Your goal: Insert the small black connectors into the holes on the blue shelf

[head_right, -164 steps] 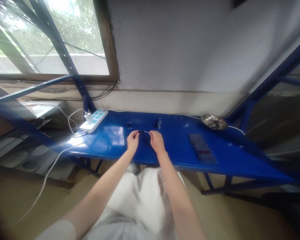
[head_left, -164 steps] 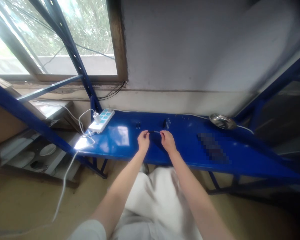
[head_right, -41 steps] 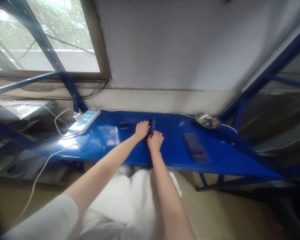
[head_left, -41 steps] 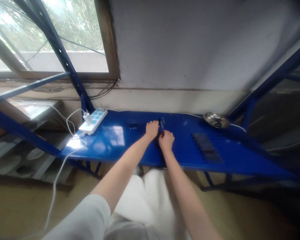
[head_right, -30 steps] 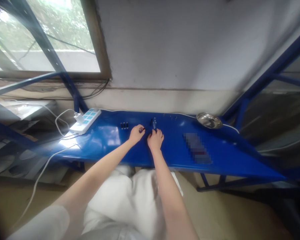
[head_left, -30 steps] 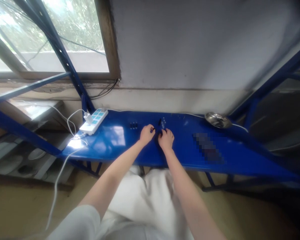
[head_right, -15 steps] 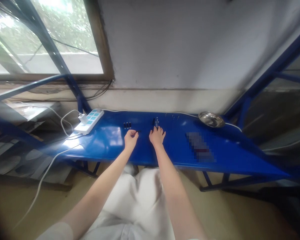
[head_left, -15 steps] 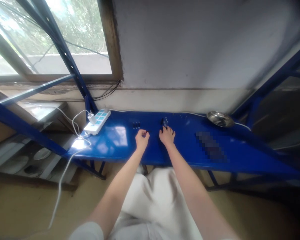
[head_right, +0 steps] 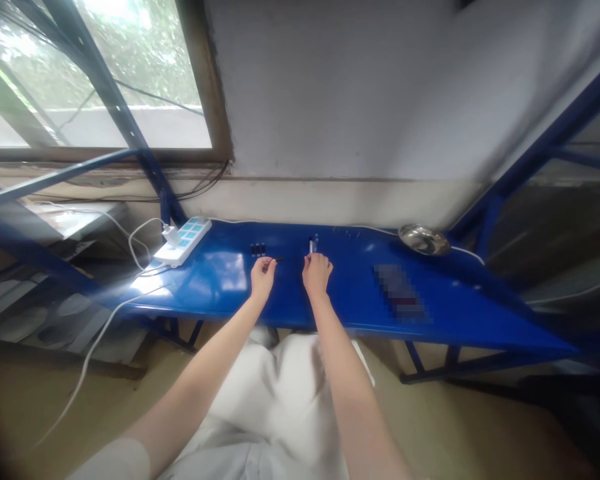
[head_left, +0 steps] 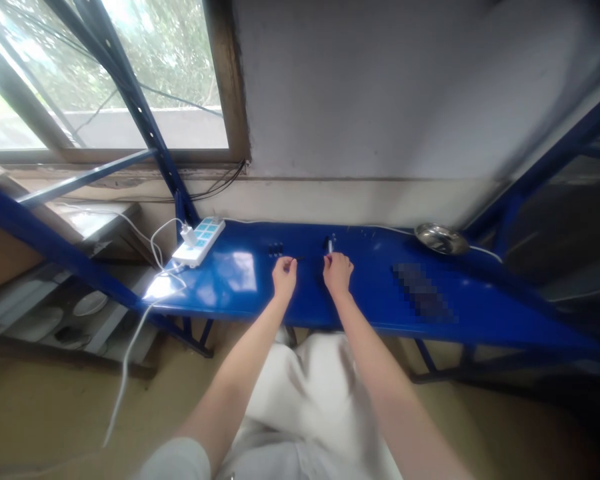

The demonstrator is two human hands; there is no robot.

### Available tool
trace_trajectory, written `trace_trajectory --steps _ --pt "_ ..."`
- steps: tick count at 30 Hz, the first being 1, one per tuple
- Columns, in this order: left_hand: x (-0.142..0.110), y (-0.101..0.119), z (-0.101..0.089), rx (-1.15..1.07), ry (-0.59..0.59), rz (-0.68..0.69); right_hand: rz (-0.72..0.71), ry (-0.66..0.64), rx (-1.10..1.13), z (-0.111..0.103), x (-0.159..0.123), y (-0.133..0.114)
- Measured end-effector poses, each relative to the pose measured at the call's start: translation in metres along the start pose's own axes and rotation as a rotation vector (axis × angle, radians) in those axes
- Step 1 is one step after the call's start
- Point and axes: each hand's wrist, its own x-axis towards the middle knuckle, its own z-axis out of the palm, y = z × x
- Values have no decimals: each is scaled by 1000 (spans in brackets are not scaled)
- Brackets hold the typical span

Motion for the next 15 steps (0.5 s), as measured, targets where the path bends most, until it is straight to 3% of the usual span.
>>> trace_trajectory --steps 9,15 --pt "3 -9 3 -74 8 -17 -300 36 233 -4 -7 -5" --pt "3 -9 3 -72 -4 -19 -371 98 262 -2 -9 -4"
